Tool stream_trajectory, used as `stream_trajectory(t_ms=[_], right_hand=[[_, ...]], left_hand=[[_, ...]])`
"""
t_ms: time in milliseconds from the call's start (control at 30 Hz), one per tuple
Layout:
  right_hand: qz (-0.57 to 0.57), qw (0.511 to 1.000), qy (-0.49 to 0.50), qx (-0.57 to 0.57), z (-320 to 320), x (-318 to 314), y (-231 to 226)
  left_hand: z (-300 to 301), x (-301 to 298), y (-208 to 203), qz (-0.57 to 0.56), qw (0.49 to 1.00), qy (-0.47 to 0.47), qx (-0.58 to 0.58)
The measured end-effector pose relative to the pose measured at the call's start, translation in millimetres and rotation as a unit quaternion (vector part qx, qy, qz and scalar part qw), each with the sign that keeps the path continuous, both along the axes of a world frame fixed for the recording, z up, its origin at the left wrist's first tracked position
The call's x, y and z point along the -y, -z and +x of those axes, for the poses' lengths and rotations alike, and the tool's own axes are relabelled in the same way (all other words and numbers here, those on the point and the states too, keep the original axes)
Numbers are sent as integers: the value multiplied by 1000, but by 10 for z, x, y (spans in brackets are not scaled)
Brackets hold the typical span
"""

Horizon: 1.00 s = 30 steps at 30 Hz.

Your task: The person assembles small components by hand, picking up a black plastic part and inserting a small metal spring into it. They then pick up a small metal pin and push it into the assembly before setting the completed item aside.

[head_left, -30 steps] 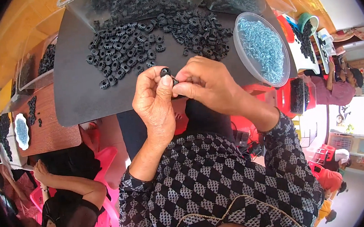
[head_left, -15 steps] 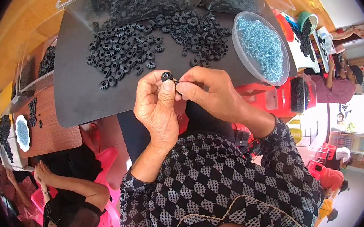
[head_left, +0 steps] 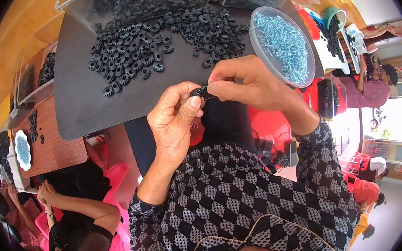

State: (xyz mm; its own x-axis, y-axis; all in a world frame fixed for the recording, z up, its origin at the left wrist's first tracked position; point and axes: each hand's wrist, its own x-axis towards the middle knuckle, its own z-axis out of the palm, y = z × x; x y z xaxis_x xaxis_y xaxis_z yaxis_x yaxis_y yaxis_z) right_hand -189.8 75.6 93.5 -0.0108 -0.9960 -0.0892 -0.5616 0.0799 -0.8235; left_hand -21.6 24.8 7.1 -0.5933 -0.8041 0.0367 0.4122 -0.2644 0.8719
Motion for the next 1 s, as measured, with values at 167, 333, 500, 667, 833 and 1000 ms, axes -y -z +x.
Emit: stream_trajectory(t_ms=[167, 333, 500, 667, 833, 1000], right_hand=[[52, 998, -39, 23, -55, 10, 16], [79, 996, -21, 39, -46, 50, 16], [59, 998, -35, 3, -32, 74, 24], [23, 995, -71, -60, -21, 54, 73], [75, 995, -60, -19, -24, 67, 92], [112, 991, -76, 0, -65, 70, 107]], left_hand=[[39, 24, -22, -40, 997, 41, 58], [46, 26, -14, -43, 996, 39, 67], [45, 28, -10, -92, 993, 25, 70], [39, 5, -20, -121, 989, -4, 87], [44, 6, -1, -135, 987, -8, 86], [46, 22, 28, -164, 984, -12, 69]])
